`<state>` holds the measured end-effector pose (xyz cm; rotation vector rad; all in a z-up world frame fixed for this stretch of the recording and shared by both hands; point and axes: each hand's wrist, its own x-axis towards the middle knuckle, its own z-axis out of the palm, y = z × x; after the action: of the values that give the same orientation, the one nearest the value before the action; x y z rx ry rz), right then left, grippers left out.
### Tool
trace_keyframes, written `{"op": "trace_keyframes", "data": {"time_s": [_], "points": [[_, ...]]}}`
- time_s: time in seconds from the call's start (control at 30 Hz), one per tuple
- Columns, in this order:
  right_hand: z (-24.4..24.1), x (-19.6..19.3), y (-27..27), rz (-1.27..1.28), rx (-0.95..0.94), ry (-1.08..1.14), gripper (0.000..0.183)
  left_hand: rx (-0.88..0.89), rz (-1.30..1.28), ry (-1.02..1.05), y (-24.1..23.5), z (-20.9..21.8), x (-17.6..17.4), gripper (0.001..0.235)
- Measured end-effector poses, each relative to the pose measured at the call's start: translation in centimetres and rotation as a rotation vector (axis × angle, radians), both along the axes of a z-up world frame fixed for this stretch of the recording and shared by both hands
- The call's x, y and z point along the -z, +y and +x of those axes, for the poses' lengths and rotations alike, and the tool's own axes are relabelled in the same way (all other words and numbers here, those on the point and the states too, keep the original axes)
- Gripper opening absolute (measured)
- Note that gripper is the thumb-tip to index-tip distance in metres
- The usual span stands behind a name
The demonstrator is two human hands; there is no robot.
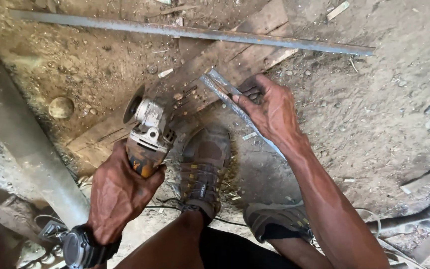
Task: The person uses an angle grinder to cut a long metal rod into several short pieces. The person repeatedly positions the rod, cuts it, and sets the cut pieces aside on a wooden board on the ground.
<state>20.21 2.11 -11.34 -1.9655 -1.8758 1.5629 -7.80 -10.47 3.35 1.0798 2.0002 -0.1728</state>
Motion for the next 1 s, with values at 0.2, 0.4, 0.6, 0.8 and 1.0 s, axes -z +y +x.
{"op": "trace_keyframes", "data": {"time_s": [0.2, 0.4, 0.6, 0.8, 1.0], "points": [[-0.7, 1.4, -1.2, 0.089, 0.017, 0.362, 0.027, 0.009, 0.093, -0.017, -0.3, 0.2, 0.3, 0.055], [-1.3, 0.3, -1.4, -0.041, 0.201, 0.368, 0.03, 0.072, 0.141, -0.033, -1.7, -0.6, 1.3, 0.047], [-2.7, -0.5, 0.4, 0.023, 0.256, 0.566, 0.029, 0.077, 0.159, -0.002, -1.5, -0.7, 1.6, 0.042], [-3.7, 1.1, -0.5, 0.628, -0.06, 0.114, 0.01, 0.044, 0.101, -0.061, 0.4, -0.2, 0.6, 0.054], [-2.9, 0.9, 0.7, 0.593, -0.045, 0.235, 0.025, 0.063, 0.102, -0.063, 0.6, -0.6, 1.4, 0.052]]}}
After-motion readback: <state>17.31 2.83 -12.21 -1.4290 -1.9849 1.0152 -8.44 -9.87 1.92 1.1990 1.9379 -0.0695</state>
